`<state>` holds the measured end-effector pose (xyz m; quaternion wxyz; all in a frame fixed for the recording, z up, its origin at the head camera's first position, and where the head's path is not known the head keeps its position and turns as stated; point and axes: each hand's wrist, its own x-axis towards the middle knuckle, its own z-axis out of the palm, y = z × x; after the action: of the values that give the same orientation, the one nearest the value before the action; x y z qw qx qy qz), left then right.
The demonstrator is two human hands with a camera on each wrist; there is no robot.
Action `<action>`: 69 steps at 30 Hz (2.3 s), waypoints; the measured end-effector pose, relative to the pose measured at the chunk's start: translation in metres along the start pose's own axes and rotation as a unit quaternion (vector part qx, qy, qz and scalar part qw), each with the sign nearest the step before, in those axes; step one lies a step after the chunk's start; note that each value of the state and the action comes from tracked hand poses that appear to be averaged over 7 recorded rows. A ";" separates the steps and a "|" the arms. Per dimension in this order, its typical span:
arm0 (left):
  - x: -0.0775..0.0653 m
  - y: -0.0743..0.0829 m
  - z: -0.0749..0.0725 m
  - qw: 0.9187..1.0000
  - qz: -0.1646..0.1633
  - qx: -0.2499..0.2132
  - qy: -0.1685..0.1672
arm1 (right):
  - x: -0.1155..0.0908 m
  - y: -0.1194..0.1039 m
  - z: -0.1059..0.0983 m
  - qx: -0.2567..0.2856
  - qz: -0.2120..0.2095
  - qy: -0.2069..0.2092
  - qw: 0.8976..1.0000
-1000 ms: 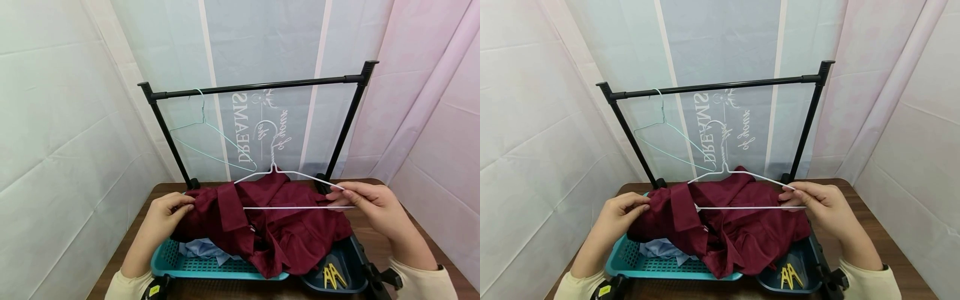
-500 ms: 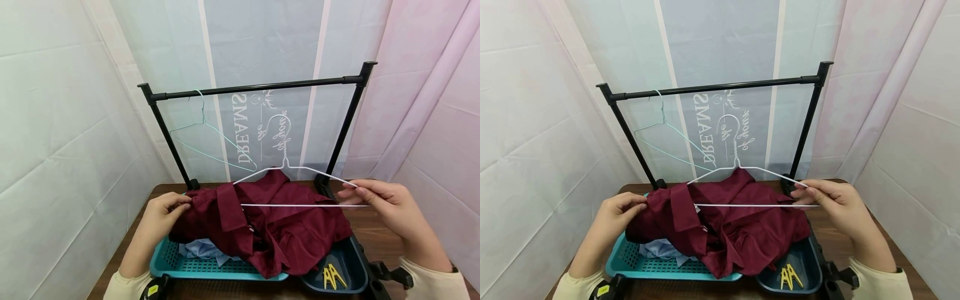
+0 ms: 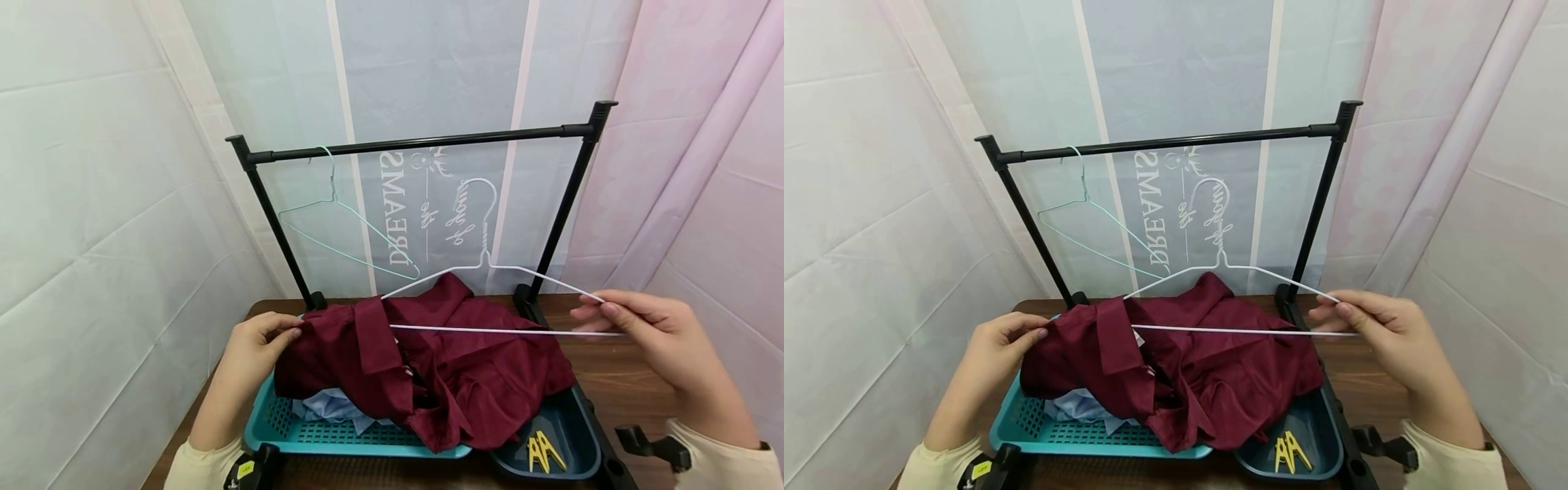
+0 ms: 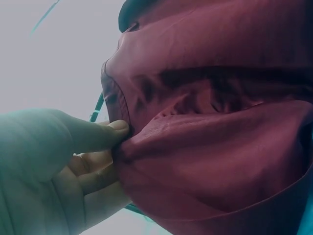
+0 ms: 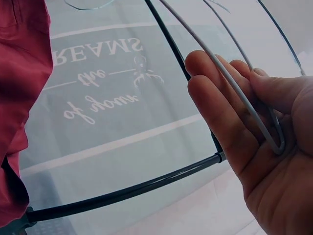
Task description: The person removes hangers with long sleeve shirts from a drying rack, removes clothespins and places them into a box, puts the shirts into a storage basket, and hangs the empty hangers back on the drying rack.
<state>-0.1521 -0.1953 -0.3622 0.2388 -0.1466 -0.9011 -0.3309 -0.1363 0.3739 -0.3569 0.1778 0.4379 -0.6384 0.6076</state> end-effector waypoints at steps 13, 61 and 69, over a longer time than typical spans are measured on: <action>0.001 -0.005 -0.009 0.999 -0.037 0.026 -0.005 | -0.004 -0.006 -0.009 0.005 0.006 0.016 1.000; -0.008 0.017 0.031 0.967 0.014 0.022 -0.255 | -0.011 -0.014 -0.023 -0.050 0.014 0.055 0.997; 0.001 0.024 0.018 0.961 0.026 0.001 -0.274 | -0.010 -0.014 -0.023 -0.044 0.007 0.055 0.997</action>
<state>-0.1490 -0.1655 -0.3608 -0.0090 -0.2546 -0.9283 -0.2707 -0.1270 0.4001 -0.3515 0.2278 0.3912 -0.6563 0.6037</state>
